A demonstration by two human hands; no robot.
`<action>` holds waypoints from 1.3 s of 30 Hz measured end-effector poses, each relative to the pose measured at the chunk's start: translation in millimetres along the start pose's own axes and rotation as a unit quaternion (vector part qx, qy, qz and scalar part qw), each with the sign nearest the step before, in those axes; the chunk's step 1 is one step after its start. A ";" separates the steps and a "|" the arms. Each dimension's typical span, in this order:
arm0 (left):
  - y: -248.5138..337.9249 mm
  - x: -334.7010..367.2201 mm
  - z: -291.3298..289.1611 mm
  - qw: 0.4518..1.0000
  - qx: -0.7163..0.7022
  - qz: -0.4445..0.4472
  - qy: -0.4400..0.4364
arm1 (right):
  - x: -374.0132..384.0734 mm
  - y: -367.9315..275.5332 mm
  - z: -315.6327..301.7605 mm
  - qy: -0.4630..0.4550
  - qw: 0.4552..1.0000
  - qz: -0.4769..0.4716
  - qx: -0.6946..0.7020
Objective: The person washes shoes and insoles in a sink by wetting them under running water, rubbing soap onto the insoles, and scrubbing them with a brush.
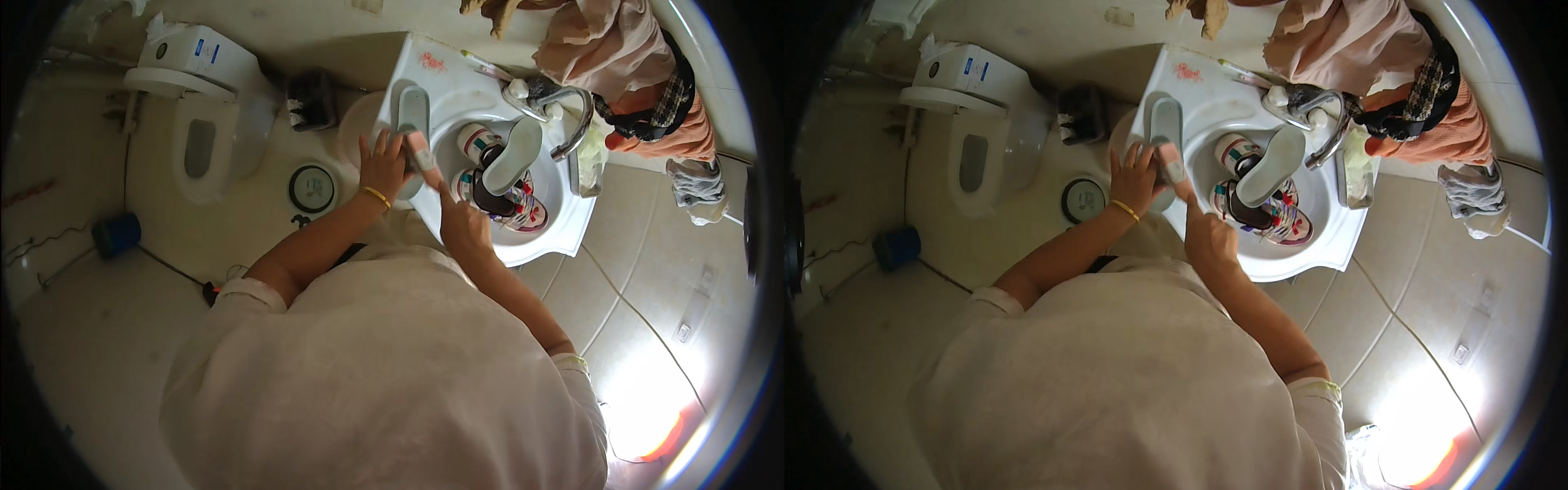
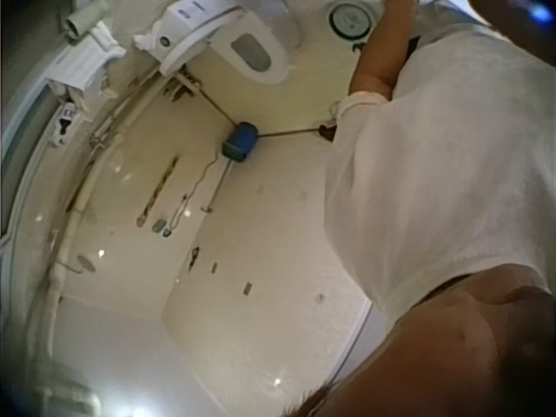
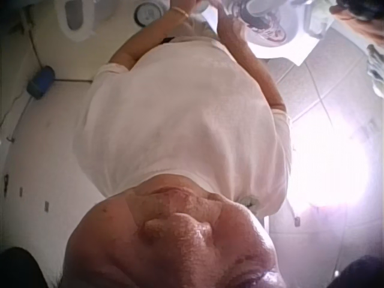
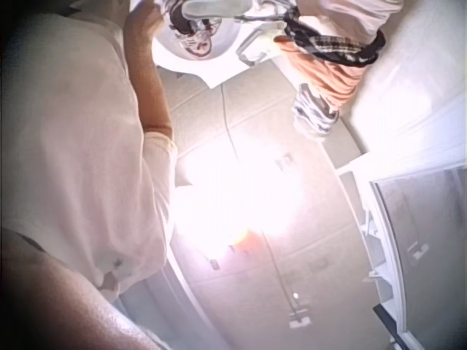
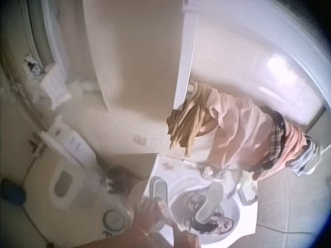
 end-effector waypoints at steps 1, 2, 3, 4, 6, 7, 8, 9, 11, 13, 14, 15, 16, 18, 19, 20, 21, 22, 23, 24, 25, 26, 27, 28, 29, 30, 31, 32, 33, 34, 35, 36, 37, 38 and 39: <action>1.4 2.4 -3.5 1.000 0.014 -0.006 -0.009 | 8.7 6.1 5.6 -0.036 0.998 0.037 0.025; 2.8 5.7 -5.1 0.999 0.028 -0.010 -0.016 | 27.5 9.9 1.1 0.026 0.998 0.038 0.047; 3.6 8.2 -3.5 0.999 0.029 -0.007 -0.016 | 49.6 16.1 6.7 0.075 0.995 0.041 0.059; 4.6 9.3 -1.0 1.000 0.025 0.005 -0.016 | 69.2 23.8 14.1 0.137 0.989 0.021 0.053; 1.5 9.0 1.7 0.999 0.028 0.011 -0.014 | 86.3 22.7 4.8 0.064 0.996 0.045 0.034; 0.5 7.1 2.9 0.999 0.032 0.008 -0.022 | 75.2 19.9 2.3 0.047 0.997 0.040 0.041; 1.0 8.2 4.8 0.999 0.033 0.006 -0.028 | 52.1 15.1 -1.1 0.027 0.998 0.034 0.038; -0.9 7.7 5.8 0.999 0.033 0.002 -0.027 | 28.2 9.5 -3.2 0.005 0.999 0.023 0.035; -2.5 4.7 6.7 0.999 0.032 -0.002 -0.044 | 1.8 1.6 -0.2 0.008 1.000 0.001 -0.010; 0.5 4.9 2.7 0.999 0.033 0.000 -0.043 | 12.2 7.7 6.0 -0.045 0.998 0.035 0.025; 2.4 8.7 -0.6 0.999 0.035 0.005 -0.037 | 36.0 12.0 3.4 0.004 0.997 0.043 0.058; 2.7 9.2 1.3 0.999 0.035 0.010 -0.036 | 56.6 15.6 1.6 0.054 0.993 0.050 0.090; 3.8 9.6 4.3 0.999 0.035 0.014 -0.036 | 70.6 21.2 7.5 0.056 0.993 0.055 0.089; 4.8 14.8 0.4 0.999 0.040 0.019 -0.032 | 90.6 25.6 12.9 0.080 0.987 0.100 0.096; 7.7 17.4 -0.5 0.998 0.046 0.016 -0.043 | 78.8 28.2 15.1 0.084 0.986 0.104 0.096; 6.5 16.9 -2.9 0.997 0.055 0.001 -0.056 | 55.3 19.5 10.2 0.040 0.989 0.085 0.112; 10.8 19.8 -7.7 0.997 0.054 0.001 -0.055 | 28.3 14.9 6.3 -0.002 0.990 0.072 0.125; 17.0 24.2 -11.0 0.994 0.037 -0.014 -0.098 | 0.3 14.2 16.4 -0.038 0.989 0.082 0.118; 22.6 26.3 -11.0 0.989 0.021 -0.030 -0.141 | -20.1 17.1 27.7 -0.075 0.987 0.091 0.111; 26.5 21.5 -8.2 0.993 0.055 -0.006 -0.102 | -27.4 23.6 22.9 -0.063 0.979 0.110 0.160; 27.4 18.0 -3.7 0.993 0.055 -0.010 -0.102 | -32.5 31.0 18.3 -0.052 0.968 0.129 0.208; 28.9 22.1 -5.5 0.990 0.050 -0.032 -0.127 | -32.5 39.1 14.1 -0.002 0.956 0.147 0.254; 29.5 25.7 -7.9 0.986 0.045 -0.055 -0.152 | -29.9 44.2 9.5 0.065 0.949 0.145 0.273; 27.5 28.7 -13.0 0.985 0.004 -0.068 -0.156 | -27.8 50.7 7.6 0.072 0.947 0.165 0.267; 23.4 27.6 -10.4 0.986 0.005 -0.065 -0.155 | -24.7 55.0 0.3 0.079 0.944 0.185 0.261; 18.5 26.5 -7.1 0.987 -0.081 -0.087 -0.105 | -22.9 60.0 -2.7 0.089 0.934 0.187 0.291; 13.0 25.5 -5.8 0.979 -0.166 -0.108 -0.054 | -23.2 60.7 -8.5 0.092 0.933 0.188 0.292; 9.8 24.3 -6.6 0.979 -0.166 -0.105 -0.054 | -24.3 62.5 -14.9 0.064 0.927 0.206 0.308; 3.1 21.8 -7.0 0.952 -0.243 -0.178 -0.046 | -25.7 63.9 -16.9 0.036 0.919 0.223 0.324; -2.1 19.4 -6.1 0.914 -0.318 -0.250 -0.038 | -29.3 64.3 -13.4 0.036 0.916 0.228 0.328; -5.2 17.3 -2.7 0.914 -0.317 -0.250 -0.037 | -33.4 63.5 -9.0 0.037 0.916 0.228 0.329; -12.4 10.1 10.2 0.842 -0.422 -0.331 -0.058 | -36.6 61.0 -4.4 0.048 0.910 0.219 0.349; -18.9 2.1 24.0 0.749 -0.518 -0.405 -0.076 | -39.1 58.5 -2.1 0.059 0.904 0.210 0.368; -24.0 -6.4 40.9 0.658 -0.614 -0.426 -0.099 | -40.2 53.1 -4.5 0.059 0.896 0.215 0.384; -22.2 -10.8 44.1 0.656 -0.614 -0.428 -0.097 | -40.0 48.7 -4.7 0.056 0.897 0.212 0.383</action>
Point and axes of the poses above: each hand's wrist, its own x-axis towards the middle knuckle, its own z-axis out of the palm, y = z × x, the point moved 3 cm from there along x, towards the middle knuckle, and after that the axes turned 11 degrees about y, right-handed, at the moved point
